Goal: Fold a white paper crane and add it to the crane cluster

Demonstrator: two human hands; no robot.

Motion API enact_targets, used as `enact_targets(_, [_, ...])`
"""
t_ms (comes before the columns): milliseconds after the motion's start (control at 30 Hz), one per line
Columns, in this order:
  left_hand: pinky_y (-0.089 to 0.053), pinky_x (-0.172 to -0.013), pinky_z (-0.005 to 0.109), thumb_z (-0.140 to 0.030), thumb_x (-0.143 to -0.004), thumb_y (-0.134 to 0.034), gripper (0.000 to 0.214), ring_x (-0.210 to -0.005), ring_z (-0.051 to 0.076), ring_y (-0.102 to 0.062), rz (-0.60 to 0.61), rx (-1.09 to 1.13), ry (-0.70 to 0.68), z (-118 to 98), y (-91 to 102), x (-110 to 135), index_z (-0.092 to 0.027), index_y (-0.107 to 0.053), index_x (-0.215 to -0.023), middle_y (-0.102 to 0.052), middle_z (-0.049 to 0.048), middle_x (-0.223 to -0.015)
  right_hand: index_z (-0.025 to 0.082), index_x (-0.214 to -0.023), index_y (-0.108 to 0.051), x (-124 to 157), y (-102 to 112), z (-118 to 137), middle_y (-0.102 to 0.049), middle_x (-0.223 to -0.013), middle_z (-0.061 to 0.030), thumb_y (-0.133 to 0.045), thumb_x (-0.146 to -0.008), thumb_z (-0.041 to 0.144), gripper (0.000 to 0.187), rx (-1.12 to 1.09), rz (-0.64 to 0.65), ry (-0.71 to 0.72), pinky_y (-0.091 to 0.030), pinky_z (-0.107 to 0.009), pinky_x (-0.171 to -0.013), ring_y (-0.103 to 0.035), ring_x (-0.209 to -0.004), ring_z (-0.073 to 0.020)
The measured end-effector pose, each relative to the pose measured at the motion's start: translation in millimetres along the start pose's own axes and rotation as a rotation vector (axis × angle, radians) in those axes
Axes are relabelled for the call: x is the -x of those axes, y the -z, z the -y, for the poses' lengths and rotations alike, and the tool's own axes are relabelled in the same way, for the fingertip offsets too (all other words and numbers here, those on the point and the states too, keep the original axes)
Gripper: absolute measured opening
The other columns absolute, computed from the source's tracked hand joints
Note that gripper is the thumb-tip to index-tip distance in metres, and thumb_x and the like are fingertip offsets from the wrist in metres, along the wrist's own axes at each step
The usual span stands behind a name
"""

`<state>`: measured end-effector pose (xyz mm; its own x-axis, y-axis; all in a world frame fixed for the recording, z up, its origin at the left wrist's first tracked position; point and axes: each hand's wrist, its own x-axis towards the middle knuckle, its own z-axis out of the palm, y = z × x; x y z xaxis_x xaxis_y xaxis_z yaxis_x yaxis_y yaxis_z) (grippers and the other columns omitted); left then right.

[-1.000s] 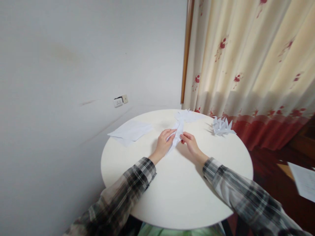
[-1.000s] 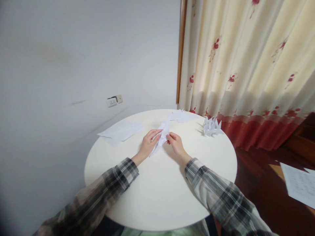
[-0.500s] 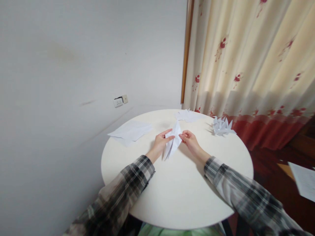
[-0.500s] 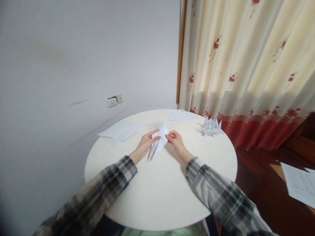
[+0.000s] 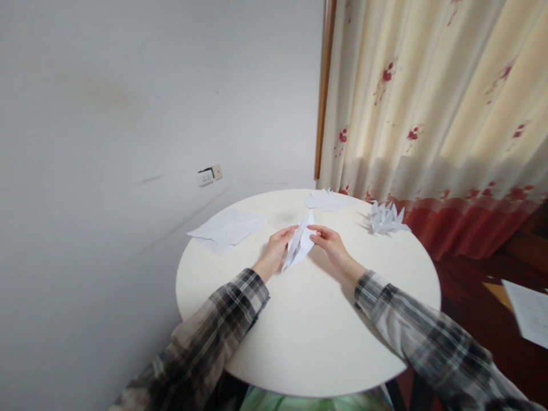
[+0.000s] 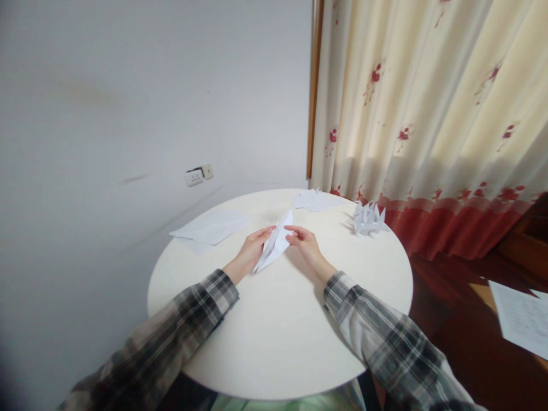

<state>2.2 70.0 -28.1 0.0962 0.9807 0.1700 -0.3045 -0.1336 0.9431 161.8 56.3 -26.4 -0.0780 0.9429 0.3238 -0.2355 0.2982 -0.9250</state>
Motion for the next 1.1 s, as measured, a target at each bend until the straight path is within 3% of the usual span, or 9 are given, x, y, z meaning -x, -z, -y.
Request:
enact_targets(133, [-0.046, -0.067, 0.026, -0.034, -0.067, -0.069, 0.037, -0.074, 0.014, -0.062, -0.016, -0.038, -0.001, -3, -0.3, 1, -0.014, -0.065, -0.098, -0.067, 0.0081, -0.094, 0.02, -0.094, -0.067, 0, -2, 2, -0.059, -0.07, 0.0033, -0.072, -0.057, 0.029, 0.039, 0.018, -0.05, 0.006, -0.041, -0.026, -0.066, -0.051, -0.064, -0.0104])
enact_targets(267, [-0.046, -0.072, 0.026, -0.023, -0.064, -0.07, 0.038, -0.077, 0.014, -0.062, -0.001, -0.059, 0.005, -6, -2.5, 3, -0.014, -0.063, -0.1, -0.067, 0.0081, -0.096, 0.02, -0.096, -0.067, -2, -2, 0, -0.065, -0.082, 0.0004, -0.073, -0.052, 0.022, 0.044, 0.034, -0.065, -0.011, -0.042, -0.028, -0.07, -0.053, -0.07, -0.0124])
enact_targets(433, [-0.045, -0.079, 0.027, -0.017, -0.061, -0.071, 0.048, -0.088, 0.015, -0.061, 0.108, -0.098, -0.021, -9, -6.1, 6, -0.014, -0.06, -0.107, -0.065, 0.0088, -0.105, 0.02, -0.095, -0.068, -5, 3, -4, -0.067, -0.083, -0.0006, -0.07, -0.052, 0.019, 0.043, 0.081, -0.112, 0.027, -0.042, -0.029, -0.072, -0.053, -0.069, -0.013])
enact_targets(600, [-0.045, -0.078, 0.026, -0.016, -0.059, -0.073, 0.058, -0.09, 0.016, -0.061, 0.206, -0.054, 0.039, -12, -9.4, 9, -0.014, -0.054, -0.114, -0.064, 0.01, -0.106, 0.021, -0.096, -0.068, -5, 5, -6, -0.067, -0.085, -0.0008, -0.068, -0.054, 0.02, 0.042, 0.096, -0.115, 0.04, -0.042, -0.03, -0.076, -0.054, -0.073, -0.014])
enact_targets(767, [-0.047, -0.073, 0.023, -0.013, -0.058, -0.073, 0.055, -0.08, 0.013, -0.062, 0.201, -0.059, 0.058, -12, -10.6, 9, -0.013, -0.055, -0.11, -0.064, 0.0091, -0.1, 0.022, -0.096, -0.068, -3, 3, -5, -0.067, -0.085, 0.0, -0.068, -0.055, 0.018, 0.041, 0.062, -0.071, 0.025, -0.041, -0.029, -0.075, -0.054, -0.073, -0.0134])
enact_targets(967, [-0.046, -0.075, 0.024, -0.012, -0.063, -0.068, 0.047, -0.084, 0.014, -0.062, 0.166, -0.066, 0.046, -11, -9.1, 8, -0.015, -0.054, -0.109, -0.063, 0.0085, -0.102, 0.021, -0.096, -0.068, -4, 3, -5, -0.064, -0.081, 0.0009, -0.068, -0.055, 0.018, 0.041, 0.08, -0.095, 0.04, -0.041, -0.029, -0.075, -0.052, -0.072, -0.0128])
enact_targets(1100, [-0.047, -0.079, 0.027, -0.012, -0.068, -0.061, 0.042, -0.091, 0.016, -0.06, 0.076, -0.191, -0.075, -7, -8.2, 4, -0.016, -0.051, -0.108, -0.061, 0.0083, -0.105, 0.021, -0.096, -0.066, -3, 0, -1, -0.058, -0.076, 0.0018, -0.067, -0.056, 0.017, 0.041, 0.118, -0.113, 0.075, -0.042, -0.027, -0.071, -0.051, -0.069, -0.0122])
